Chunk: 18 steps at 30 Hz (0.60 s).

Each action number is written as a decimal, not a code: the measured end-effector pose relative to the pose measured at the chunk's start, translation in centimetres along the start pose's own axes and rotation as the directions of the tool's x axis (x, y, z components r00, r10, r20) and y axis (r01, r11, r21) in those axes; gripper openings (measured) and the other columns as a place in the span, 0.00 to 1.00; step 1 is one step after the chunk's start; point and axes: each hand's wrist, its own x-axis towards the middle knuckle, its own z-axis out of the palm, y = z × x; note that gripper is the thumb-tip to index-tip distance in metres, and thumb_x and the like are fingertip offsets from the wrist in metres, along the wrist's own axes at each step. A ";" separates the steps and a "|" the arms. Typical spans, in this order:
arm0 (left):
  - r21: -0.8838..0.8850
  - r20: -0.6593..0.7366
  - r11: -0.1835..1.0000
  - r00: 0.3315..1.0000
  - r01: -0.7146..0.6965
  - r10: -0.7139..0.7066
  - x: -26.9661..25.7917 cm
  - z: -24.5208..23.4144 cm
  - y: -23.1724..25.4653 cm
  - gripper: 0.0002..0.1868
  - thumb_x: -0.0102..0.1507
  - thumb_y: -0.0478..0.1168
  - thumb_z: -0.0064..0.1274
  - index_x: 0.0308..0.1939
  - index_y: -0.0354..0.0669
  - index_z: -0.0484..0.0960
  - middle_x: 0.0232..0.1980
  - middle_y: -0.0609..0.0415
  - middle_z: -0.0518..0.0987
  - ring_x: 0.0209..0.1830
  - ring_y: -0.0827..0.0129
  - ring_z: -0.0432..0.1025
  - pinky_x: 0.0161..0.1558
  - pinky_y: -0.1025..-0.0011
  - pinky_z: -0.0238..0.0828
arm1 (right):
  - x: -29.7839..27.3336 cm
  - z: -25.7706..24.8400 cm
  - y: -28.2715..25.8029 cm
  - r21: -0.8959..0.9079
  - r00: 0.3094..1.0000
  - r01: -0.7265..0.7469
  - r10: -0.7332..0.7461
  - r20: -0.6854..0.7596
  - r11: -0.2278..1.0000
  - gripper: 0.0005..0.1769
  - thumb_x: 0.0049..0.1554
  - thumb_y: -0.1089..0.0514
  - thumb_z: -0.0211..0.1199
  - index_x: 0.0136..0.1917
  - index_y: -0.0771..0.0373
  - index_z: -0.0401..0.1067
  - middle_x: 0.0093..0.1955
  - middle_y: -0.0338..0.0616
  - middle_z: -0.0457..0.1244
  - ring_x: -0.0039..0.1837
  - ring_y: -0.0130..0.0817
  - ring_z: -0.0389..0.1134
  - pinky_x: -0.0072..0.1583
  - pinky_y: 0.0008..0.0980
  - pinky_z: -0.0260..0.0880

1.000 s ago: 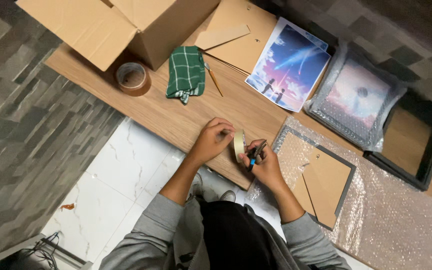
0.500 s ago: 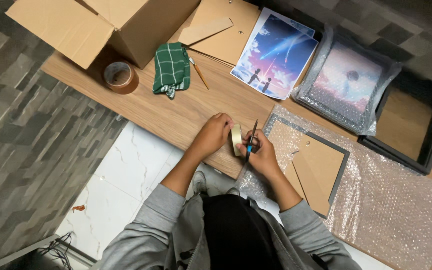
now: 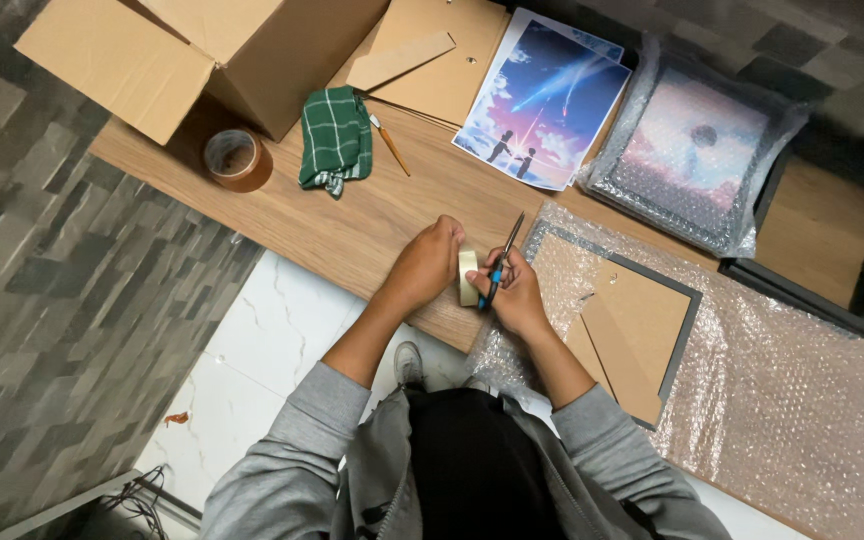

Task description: The person prepares to frame artwork by flattening a piece of bubble wrap on a table and then using shears to cut a strip of masking tape from a roll.

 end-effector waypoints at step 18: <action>-0.348 0.161 0.938 0.986 0.004 0.055 1.7 -0.9 -1.1 0.25 0.50 0.33 0.54 0.46 0.34 0.59 0.49 0.35 0.65 0.53 0.44 0.67 0.51 0.60 0.68 | -0.7 -2.6 -5.8 -0.141 0.989 -0.075 0.091 0.113 0.987 0.21 0.45 0.60 0.70 0.48 0.65 0.62 0.32 0.44 0.63 0.31 0.27 0.66 0.36 0.19 0.66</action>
